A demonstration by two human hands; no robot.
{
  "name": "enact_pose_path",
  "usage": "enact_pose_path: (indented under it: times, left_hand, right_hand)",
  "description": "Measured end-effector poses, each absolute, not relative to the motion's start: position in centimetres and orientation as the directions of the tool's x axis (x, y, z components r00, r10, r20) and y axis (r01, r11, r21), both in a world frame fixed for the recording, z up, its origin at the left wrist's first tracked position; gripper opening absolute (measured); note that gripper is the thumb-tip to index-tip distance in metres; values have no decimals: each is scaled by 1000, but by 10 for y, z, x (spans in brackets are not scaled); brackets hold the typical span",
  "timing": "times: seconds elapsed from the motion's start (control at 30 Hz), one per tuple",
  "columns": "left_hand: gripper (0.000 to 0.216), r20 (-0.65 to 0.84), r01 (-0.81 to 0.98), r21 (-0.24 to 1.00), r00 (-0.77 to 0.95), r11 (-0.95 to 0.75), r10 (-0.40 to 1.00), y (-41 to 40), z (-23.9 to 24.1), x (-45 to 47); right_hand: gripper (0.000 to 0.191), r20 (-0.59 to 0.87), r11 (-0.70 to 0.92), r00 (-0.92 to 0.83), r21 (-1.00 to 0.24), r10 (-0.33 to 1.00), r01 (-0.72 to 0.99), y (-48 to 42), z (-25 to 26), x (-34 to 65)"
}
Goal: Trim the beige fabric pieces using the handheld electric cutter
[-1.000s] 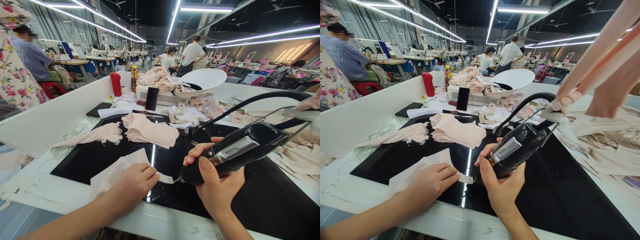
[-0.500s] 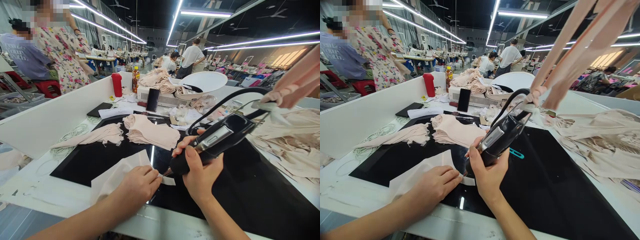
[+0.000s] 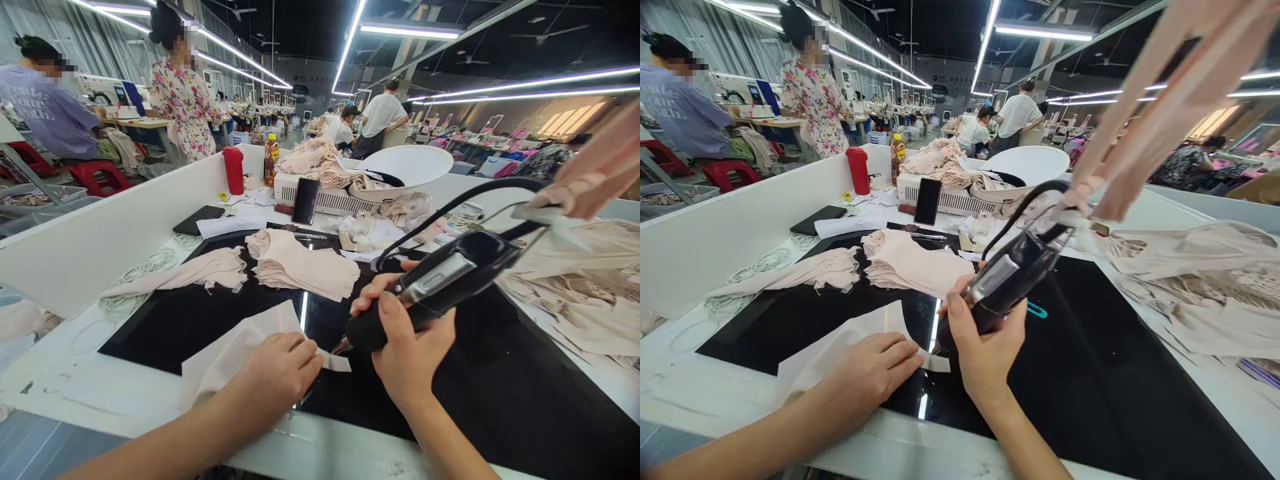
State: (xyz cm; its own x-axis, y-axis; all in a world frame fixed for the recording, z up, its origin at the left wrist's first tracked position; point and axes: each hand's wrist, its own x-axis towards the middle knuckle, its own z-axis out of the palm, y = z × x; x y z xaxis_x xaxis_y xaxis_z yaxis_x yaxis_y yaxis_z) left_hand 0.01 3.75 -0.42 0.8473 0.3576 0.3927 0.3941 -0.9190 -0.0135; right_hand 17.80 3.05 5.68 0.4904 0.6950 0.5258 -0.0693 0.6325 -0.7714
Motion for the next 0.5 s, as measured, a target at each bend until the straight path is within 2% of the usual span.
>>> enact_pose_path:
  times: [0.5]
  left_hand:
    - [19, 372, 396, -5, 853, -918, 366, 37, -2, -1]
  right_hand:
    - [35, 509, 618, 498, -783, 702, -69, 25, 56, 184]
